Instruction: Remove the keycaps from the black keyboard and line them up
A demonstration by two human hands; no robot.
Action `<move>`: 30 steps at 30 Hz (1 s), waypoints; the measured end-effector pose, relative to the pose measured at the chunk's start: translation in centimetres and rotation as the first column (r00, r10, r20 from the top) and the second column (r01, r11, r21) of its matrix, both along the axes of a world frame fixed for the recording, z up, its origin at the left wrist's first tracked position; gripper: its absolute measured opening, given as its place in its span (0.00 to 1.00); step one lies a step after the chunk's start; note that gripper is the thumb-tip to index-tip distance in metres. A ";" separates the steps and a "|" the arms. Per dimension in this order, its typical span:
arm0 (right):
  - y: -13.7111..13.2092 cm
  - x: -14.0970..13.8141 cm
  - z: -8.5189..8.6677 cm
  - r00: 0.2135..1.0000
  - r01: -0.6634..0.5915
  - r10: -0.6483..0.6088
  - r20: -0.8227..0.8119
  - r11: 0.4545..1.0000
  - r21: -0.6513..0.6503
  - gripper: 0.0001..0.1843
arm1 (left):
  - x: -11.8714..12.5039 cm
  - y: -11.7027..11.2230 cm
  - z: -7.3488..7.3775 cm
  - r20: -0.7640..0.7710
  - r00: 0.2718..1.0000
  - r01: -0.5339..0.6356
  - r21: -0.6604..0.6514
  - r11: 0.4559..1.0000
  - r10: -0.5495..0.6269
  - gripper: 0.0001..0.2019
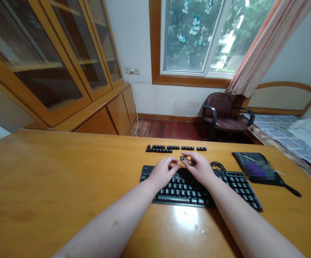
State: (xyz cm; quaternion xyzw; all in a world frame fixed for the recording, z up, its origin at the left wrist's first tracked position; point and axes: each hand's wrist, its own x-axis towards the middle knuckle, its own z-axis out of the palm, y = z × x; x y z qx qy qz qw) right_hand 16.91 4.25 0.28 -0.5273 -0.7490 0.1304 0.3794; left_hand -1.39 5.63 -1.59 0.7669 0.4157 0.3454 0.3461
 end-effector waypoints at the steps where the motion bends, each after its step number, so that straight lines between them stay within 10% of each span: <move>1: 0.4 0.2 0.6 0.999 0.043 -0.043 0.015 0.999 -0.012 0.11 | 0.0 0.0 -0.1 -0.060 0.998 0.020 0.029 0.999 -0.019 0.10; 6: 4.3 0.5 2.6 0.968 0.224 -0.197 0.155 0.956 -0.187 0.10 | 0.2 -0.1 -0.4 -0.266 0.958 0.155 0.156 0.976 -0.110 0.08; 10: 6.9 -0.5 1.1 0.945 0.266 -0.199 0.261 0.931 -0.252 0.11 | 0.3 -0.1 -0.4 -0.280 0.954 0.154 0.163 0.975 -0.104 0.07; 16: 6.5 -1.9 -1.7 0.896 0.270 -0.154 0.416 0.934 -0.235 0.12 | 0.2 -0.1 0.0 -0.265 0.958 0.152 0.151 0.977 -0.108 0.07; 30: 7.2 -2.3 -1.9 0.849 0.349 -0.173 0.500 0.894 -0.282 0.12 | 0.2 -0.1 -0.1 -0.253 0.962 0.145 0.133 0.980 -0.108 0.07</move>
